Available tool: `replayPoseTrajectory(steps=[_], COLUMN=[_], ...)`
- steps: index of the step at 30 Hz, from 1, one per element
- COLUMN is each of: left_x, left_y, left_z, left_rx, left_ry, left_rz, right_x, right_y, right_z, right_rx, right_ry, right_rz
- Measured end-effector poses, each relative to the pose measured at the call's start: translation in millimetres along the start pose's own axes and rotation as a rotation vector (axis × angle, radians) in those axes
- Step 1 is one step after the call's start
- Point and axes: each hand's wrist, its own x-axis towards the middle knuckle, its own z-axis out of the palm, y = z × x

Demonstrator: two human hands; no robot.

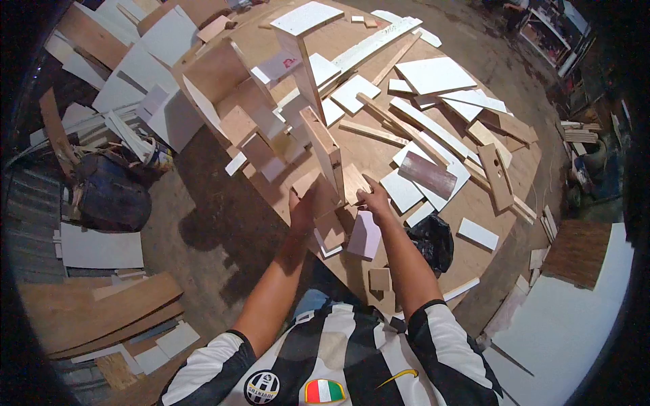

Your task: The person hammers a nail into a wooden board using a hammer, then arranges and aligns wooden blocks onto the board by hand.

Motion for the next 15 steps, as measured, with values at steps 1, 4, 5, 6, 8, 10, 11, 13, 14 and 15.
replayPoseTrajectory(steps=[1,4,5,6,8,10,11,13,14,15], left_x=[-0.8,-6.2,-8.9,-11.8,-16.0,-23.2,-27.6,-33.9,-37.1,-39.8], left_y=[-8.0,-23.6,-26.4,-30.2,-41.4,-53.8,-60.4,-74.4,-81.1,-87.5], left_z=[-9.0,-28.7,-33.3,-38.0,-48.6,-61.5,-68.0,-80.4,-86.8,-92.9], left_rx=[-0.021,-0.064,-0.058,-0.044,0.008,0.083,0.123,0.218,0.271,0.325], left_ry=[0.007,0.045,0.06,0.078,0.116,0.155,0.175,0.21,0.225,0.241], left_rz=[-0.024,-0.095,-0.116,-0.135,-0.177,-0.217,-0.236,-0.271,-0.284,-0.293], right_x=[1.7,35.3,41.1,46.3,43.8,31.1,23.7,10.8,4.6,-4.6], right_y=[6.3,71.3,91.7,111.3,135.2,150.1,158.9,166.5,168.9,166.8], right_z=[-5.3,-34.7,-46.5,-57.9,-73.8,-78.0,-78.8,-79.0,-78.3,-76.6], right_rx=[-0.021,-0.114,-0.159,-0.205,-0.247,-0.239,-0.213,-0.184,-0.171,-0.159], right_ry=[0.013,0.081,0.09,0.1,0.157,0.205,0.279,0.363,0.37,0.377], right_rz=[0.009,-0.069,-0.115,-0.161,-0.153,-0.097,-0.087,-0.068,-0.063,-0.058])
